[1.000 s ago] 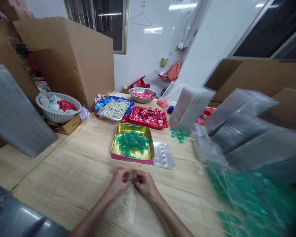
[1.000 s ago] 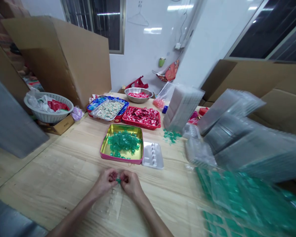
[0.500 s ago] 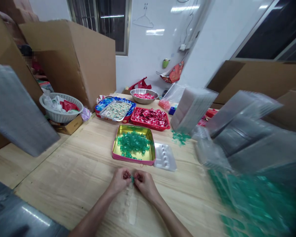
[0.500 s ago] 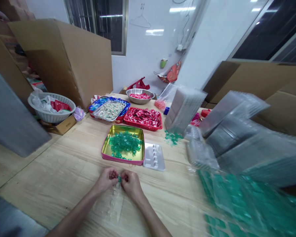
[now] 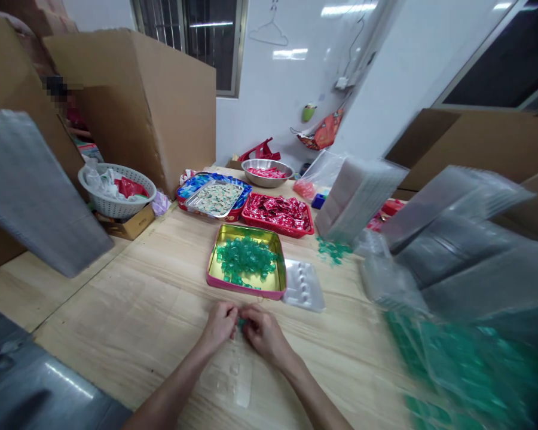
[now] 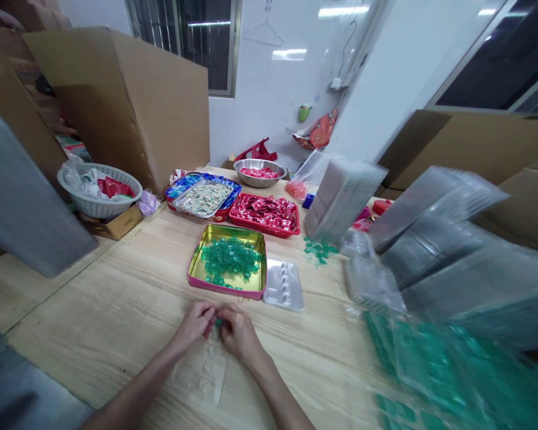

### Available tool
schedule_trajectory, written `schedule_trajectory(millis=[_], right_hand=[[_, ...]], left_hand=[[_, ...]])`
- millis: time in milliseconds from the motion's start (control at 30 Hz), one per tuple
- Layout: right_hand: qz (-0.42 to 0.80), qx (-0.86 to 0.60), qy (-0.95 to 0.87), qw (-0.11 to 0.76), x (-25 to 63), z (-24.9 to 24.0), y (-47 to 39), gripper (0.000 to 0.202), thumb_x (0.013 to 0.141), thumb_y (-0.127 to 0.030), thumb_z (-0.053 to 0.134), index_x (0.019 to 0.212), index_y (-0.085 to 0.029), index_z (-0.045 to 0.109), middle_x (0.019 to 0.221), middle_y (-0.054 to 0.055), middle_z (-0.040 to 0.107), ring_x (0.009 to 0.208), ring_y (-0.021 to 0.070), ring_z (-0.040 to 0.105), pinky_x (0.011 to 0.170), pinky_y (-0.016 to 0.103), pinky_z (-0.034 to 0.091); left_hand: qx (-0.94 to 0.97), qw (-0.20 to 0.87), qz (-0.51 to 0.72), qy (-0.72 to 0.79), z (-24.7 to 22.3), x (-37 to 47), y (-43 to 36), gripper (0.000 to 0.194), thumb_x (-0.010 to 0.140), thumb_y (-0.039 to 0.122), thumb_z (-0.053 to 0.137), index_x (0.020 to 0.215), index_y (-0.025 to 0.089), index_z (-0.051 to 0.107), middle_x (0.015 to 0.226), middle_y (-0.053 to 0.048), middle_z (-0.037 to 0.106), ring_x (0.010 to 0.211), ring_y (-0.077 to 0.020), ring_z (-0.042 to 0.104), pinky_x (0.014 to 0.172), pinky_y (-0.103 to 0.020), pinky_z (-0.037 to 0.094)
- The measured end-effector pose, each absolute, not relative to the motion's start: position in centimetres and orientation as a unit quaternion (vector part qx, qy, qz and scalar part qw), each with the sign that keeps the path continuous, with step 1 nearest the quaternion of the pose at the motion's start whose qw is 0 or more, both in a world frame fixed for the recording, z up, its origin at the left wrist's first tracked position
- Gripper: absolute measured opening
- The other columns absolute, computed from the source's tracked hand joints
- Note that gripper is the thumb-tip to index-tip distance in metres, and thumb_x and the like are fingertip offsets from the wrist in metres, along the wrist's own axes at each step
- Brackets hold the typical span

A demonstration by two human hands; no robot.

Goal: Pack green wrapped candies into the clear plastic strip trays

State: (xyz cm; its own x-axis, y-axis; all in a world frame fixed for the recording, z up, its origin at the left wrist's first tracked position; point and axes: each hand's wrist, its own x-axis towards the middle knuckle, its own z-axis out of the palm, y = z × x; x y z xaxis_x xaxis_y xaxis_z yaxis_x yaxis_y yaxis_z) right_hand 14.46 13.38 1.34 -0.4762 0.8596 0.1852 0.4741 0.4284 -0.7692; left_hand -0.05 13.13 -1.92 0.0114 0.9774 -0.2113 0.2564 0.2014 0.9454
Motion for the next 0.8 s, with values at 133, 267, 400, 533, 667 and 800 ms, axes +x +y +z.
schedule_trajectory(millis=[133, 267, 400, 533, 667, 800], right_hand=[[0.346, -0.415, -0.792, 0.285, 14.5, 0.5, 13.4, 0.036, 0.060, 0.001, 0.041, 0.080, -0.017, 0.065, 0.080, 0.004, 0.065, 0.075, 0.0157, 0.058, 0.070, 0.024, 0.042], [0.337, -0.430, -0.796, 0.260, 14.7, 0.2, 13.5, 0.032, 0.061, 0.000, 0.043, 0.078, -0.017, 0.065, 0.075, 0.003, 0.064, 0.069, 0.0146, 0.056, 0.065, 0.022, 0.041], [0.307, -0.412, -0.834, 0.202, 14.4, 1.4, 13.9, 0.026, 0.064, -0.002, 0.043, 0.070, -0.017, 0.064, 0.070, 0.003, 0.062, 0.065, 0.0138, 0.055, 0.061, 0.021, 0.039], [0.259, -0.406, -0.864, 0.145, 13.1, 2.1, 13.9, 0.028, 0.064, -0.002, 0.043, 0.071, -0.017, 0.066, 0.077, 0.006, 0.064, 0.068, 0.0154, 0.058, 0.062, 0.022, 0.040], [0.231, -0.414, -0.870, 0.135, 12.0, 1.4, 13.3, 0.030, 0.066, -0.004, 0.045, 0.083, -0.016, 0.066, 0.087, 0.010, 0.065, 0.076, 0.0187, 0.060, 0.067, 0.025, 0.043], [0.242, -0.402, -0.869, 0.155, 12.6, 2.0, 13.5, 0.025, 0.067, -0.005, 0.047, 0.076, -0.018, 0.066, 0.084, 0.008, 0.067, 0.071, 0.0171, 0.060, 0.063, 0.023, 0.042]], left_hand=[[0.477, 0.505, 0.389, 0.605, -2.1, -0.1, 13.0, 0.026, 0.074, 0.037, 0.041, 0.060, 0.017, 0.050, 0.047, 0.005, 0.045, 0.033, -0.0081, 0.043, 0.033, -0.019, 0.031], [0.446, 0.512, 0.409, 0.609, -1.9, -0.3, 12.7, 0.026, 0.075, 0.039, 0.041, 0.067, 0.016, 0.052, 0.051, 0.005, 0.047, 0.034, -0.0069, 0.043, 0.033, -0.017, 0.032], [0.430, 0.518, 0.414, 0.613, -1.7, -0.3, 12.6, 0.026, 0.074, 0.039, 0.043, 0.063, 0.016, 0.052, 0.050, 0.004, 0.048, 0.034, -0.0075, 0.043, 0.033, -0.019, 0.032], [0.432, 0.518, 0.425, 0.604, -1.7, -0.4, 12.7, 0.027, 0.074, 0.040, 0.045, 0.059, 0.018, 0.050, 0.046, 0.004, 0.046, 0.035, -0.0084, 0.042, 0.035, -0.020, 0.031], [0.435, 0.530, 0.441, 0.580, -2.2, -0.4, 12.7, 0.028, 0.073, 0.042, 0.049, 0.058, 0.018, 0.052, 0.042, 0.004, 0.045, 0.038, -0.0100, 0.043, 0.037, -0.021, 0.030], [0.417, 0.551, 0.444, 0.570, -2.8, -0.3, 12.9, 0.031, 0.070, 0.047, 0.052, 0.061, 0.018, 0.053, 0.044, 0.005, 0.045, 0.035, -0.0086, 0.040, 0.035, -0.021, 0.028]])
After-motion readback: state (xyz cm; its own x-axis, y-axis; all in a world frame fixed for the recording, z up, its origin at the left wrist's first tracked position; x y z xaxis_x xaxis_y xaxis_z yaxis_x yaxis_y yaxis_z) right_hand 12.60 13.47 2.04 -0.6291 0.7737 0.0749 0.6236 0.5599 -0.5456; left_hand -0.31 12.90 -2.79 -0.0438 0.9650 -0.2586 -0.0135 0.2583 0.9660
